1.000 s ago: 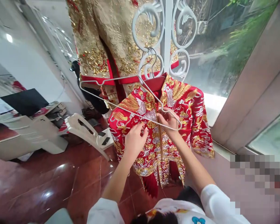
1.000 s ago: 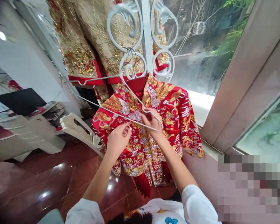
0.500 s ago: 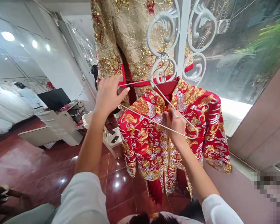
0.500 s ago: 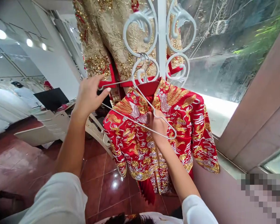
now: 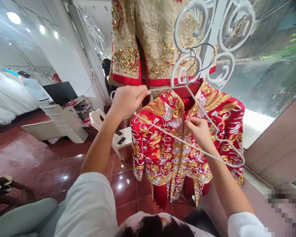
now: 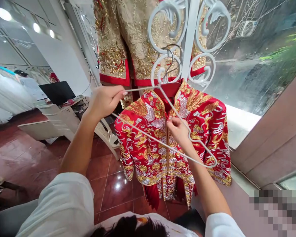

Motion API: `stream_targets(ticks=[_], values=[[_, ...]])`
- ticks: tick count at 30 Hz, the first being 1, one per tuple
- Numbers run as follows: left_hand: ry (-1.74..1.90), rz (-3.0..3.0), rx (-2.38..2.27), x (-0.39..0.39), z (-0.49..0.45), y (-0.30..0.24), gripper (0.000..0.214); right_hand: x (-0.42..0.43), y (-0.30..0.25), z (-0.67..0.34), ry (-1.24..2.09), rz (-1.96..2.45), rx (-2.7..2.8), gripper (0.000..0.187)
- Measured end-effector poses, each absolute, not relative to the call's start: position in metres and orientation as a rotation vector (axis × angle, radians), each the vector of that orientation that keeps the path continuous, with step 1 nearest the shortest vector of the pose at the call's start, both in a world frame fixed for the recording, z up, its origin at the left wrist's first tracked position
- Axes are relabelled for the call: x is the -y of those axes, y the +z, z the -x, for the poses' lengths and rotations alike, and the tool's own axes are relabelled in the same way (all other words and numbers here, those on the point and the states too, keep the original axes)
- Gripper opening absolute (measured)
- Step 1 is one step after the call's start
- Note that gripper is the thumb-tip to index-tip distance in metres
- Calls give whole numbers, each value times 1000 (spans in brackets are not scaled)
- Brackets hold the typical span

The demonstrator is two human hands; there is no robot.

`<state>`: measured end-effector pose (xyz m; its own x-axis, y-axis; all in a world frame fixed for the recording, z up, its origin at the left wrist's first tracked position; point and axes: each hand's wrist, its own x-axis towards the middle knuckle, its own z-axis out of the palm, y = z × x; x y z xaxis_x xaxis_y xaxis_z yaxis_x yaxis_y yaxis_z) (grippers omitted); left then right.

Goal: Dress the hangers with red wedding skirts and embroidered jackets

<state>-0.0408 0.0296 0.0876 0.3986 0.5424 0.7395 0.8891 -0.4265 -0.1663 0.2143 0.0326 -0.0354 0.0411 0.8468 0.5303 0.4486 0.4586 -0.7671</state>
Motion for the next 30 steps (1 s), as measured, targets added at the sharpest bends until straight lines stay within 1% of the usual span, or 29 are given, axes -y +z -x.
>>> stream_targets(ticks=[2,3,6,10,12,14,17,20,22,23,25,26,27,29,30], values=[[-860,2046,1273,-11,70,56,37,-31,-64,-220,753,1123,1522,33],[-871,2015,1302,-1,85,36,37,-28,-83,-222,841,1143,1495,33],[-861,2045,1319,31,121,-29,38,-10,-161,-222,919,1258,1412,33],[-792,2264,1245,67,129,-109,28,32,-275,-217,1011,1429,1261,46],[-768,2374,1236,79,120,-139,30,51,-319,-219,1089,1497,1183,51],[-759,2465,1271,86,107,-164,33,65,-345,-230,1157,1550,1103,54],[-691,2654,1379,88,82,-197,39,81,-349,-262,1216,1608,998,56],[-390,2970,1559,87,50,-231,37,110,-321,-302,1337,1612,946,55],[-153,3140,1631,86,26,-256,35,140,-295,-324,1592,1531,976,62],[-85,3201,1619,86,15,-268,34,158,-283,-332,1794,1446,1035,67],[-19,3315,1534,84,-9,-292,33,195,-265,-340,2020,1377,1185,72],[4,3377,1476,83,-22,-304,33,212,-260,-341,2029,1417,1256,73],[35,3446,1420,83,-35,-315,33,230,-258,-341,1969,1501,1302,71],[109,3592,1289,84,-66,-336,34,261,-258,-338,1845,1649,1288,62],[145,3662,1217,86,-82,-345,34,276,-259,-338,1836,1699,1231,58]])
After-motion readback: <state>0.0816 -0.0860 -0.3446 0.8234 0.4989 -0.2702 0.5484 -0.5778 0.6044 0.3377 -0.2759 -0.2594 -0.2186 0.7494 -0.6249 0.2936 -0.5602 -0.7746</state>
